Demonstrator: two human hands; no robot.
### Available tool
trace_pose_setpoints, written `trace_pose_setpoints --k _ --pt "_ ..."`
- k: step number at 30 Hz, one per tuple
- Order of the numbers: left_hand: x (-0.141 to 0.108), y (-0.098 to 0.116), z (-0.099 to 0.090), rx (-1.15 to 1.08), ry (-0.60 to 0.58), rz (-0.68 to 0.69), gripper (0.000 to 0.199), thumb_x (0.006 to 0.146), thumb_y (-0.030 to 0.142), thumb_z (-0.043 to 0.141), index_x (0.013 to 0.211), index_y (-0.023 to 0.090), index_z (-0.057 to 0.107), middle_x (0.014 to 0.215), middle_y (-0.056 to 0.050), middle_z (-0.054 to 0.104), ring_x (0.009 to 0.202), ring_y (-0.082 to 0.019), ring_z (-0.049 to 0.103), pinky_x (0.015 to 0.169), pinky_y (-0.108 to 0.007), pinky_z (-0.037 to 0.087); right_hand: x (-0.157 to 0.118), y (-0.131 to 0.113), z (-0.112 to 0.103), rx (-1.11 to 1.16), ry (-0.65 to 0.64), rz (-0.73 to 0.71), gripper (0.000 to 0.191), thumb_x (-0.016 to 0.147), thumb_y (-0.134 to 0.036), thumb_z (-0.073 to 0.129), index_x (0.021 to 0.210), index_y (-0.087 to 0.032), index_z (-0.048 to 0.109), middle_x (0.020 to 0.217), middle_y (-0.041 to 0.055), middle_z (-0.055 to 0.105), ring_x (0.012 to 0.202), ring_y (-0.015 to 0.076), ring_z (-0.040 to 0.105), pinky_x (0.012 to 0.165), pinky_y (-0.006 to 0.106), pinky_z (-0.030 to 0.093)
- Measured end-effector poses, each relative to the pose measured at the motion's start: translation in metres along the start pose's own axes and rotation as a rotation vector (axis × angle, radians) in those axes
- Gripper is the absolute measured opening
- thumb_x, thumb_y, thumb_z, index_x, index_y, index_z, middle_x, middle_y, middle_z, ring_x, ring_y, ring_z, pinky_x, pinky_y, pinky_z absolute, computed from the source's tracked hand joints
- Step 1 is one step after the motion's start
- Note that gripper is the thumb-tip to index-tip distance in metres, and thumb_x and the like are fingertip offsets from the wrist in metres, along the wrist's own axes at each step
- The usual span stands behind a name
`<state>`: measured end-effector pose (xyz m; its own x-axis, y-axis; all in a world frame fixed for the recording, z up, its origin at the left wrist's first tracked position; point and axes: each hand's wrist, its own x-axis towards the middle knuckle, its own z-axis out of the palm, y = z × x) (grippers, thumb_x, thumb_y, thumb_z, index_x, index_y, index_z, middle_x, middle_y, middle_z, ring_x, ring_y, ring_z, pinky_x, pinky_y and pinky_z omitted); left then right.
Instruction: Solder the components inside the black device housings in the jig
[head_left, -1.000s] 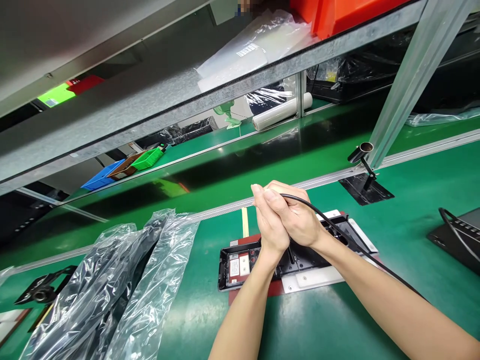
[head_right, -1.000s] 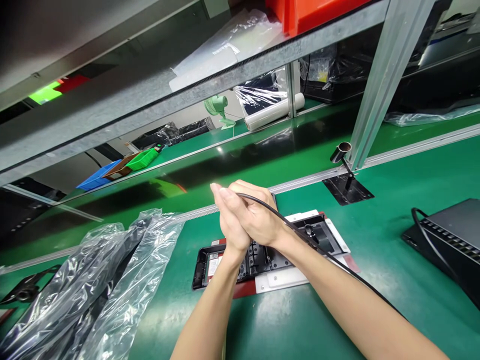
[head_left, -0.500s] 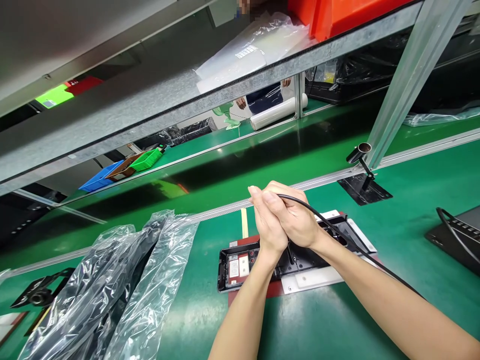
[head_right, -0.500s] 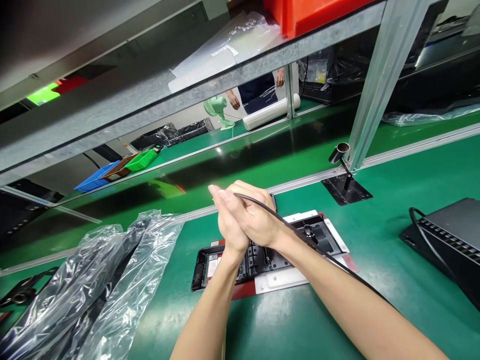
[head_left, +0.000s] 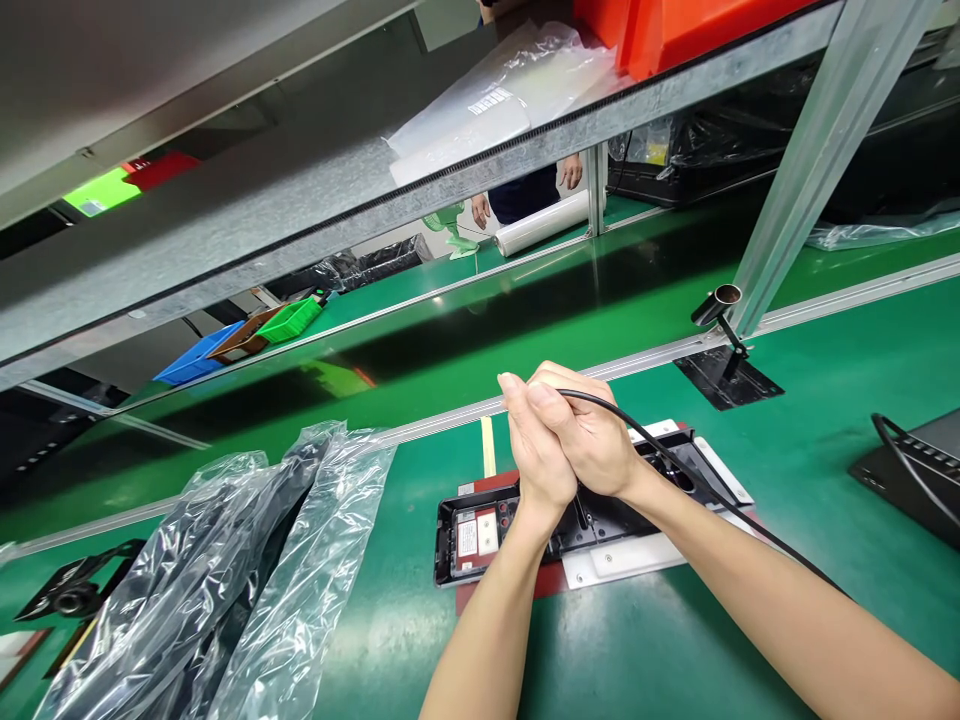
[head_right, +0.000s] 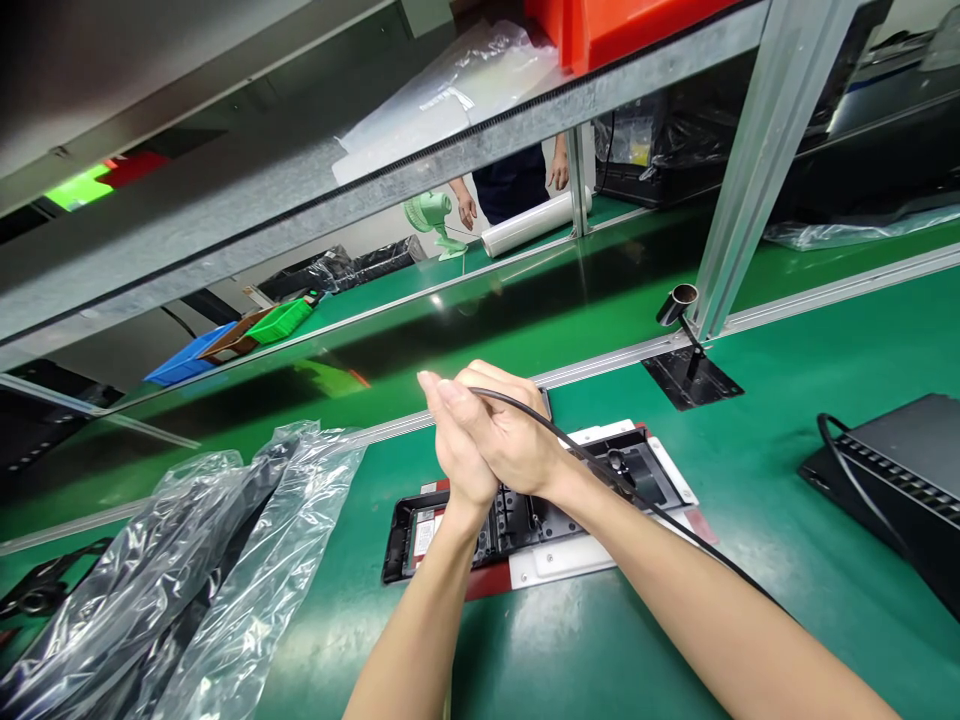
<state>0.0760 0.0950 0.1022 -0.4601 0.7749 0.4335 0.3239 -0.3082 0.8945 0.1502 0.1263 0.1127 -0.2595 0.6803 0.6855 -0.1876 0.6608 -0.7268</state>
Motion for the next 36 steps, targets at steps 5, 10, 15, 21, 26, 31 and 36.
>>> trace_pose_setpoints --k 5,10,15,21,26,31,36 --pt "0.000 -0.004 0.001 0.002 -0.026 0.052 0.083 0.101 0.080 0.026 0.130 0.010 0.060 0.122 -0.022 0.072 0.123 -0.029 0.069 0.119 -0.043 0.049 0.000 0.001 0.000 -0.017 0.010 0.009 0.043 0.110 -0.041 0.047 0.075 -0.020 0.060 0.076 0.0014 0.058 0.072 0.0155 0.052 0.069 0.035 0.040" --pt "0.002 -0.001 0.000 0.010 -0.050 0.047 0.076 0.102 0.077 0.025 0.119 0.014 0.065 0.112 -0.019 0.074 0.118 -0.029 0.070 0.116 -0.044 0.051 -0.001 0.002 -0.001 -0.014 0.018 0.011 0.043 0.110 -0.042 0.048 0.075 -0.021 0.061 0.077 0.0019 0.059 0.072 0.0161 0.053 0.069 0.035 0.041" --pt "0.003 0.001 -0.001 -0.034 -0.149 0.006 0.072 0.105 0.071 0.021 0.093 0.019 0.069 0.086 -0.014 0.073 0.099 -0.028 0.074 0.106 -0.043 0.057 -0.001 0.002 -0.001 -0.001 0.023 -0.018 0.043 0.110 -0.040 0.048 0.073 -0.021 0.060 0.075 0.0013 0.060 0.073 0.0159 0.053 0.070 0.035 0.041" --pt "0.002 0.001 0.000 0.008 -0.060 0.038 0.073 0.103 0.075 0.023 0.104 0.016 0.067 0.099 -0.016 0.074 0.102 -0.028 0.073 0.112 -0.043 0.054 0.000 0.002 -0.001 -0.023 0.019 -0.001 0.045 0.110 -0.043 0.047 0.074 -0.021 0.061 0.075 0.0017 0.061 0.072 0.0162 0.054 0.070 0.035 0.041" --pt "0.003 0.005 0.001 -0.011 -0.102 0.055 0.073 0.105 0.071 0.020 0.093 0.018 0.068 0.088 -0.014 0.073 0.092 -0.027 0.073 0.107 -0.042 0.056 -0.002 0.002 -0.002 -0.011 0.028 -0.006 0.044 0.110 -0.041 0.048 0.074 -0.021 0.062 0.077 0.0022 0.062 0.073 0.0162 0.055 0.070 0.035 0.042" --pt "0.004 0.009 0.001 -0.093 -0.194 0.062 0.074 0.107 0.066 0.014 0.084 0.020 0.068 0.089 -0.014 0.075 0.086 -0.024 0.073 0.100 -0.040 0.059 -0.001 0.002 -0.001 -0.015 0.044 -0.008 0.043 0.110 -0.040 0.048 0.073 -0.021 0.060 0.075 0.0022 0.062 0.072 0.0165 0.055 0.069 0.035 0.043" --pt "0.005 0.006 0.000 -0.046 -0.106 -0.019 0.073 0.099 0.080 0.026 0.085 0.021 0.066 0.080 -0.012 0.070 0.092 -0.026 0.072 0.099 -0.039 0.059 -0.001 0.002 -0.001 0.008 0.047 -0.005 0.044 0.110 -0.042 0.048 0.073 -0.022 0.061 0.076 0.0024 0.063 0.073 0.0168 0.055 0.069 0.036 0.044"
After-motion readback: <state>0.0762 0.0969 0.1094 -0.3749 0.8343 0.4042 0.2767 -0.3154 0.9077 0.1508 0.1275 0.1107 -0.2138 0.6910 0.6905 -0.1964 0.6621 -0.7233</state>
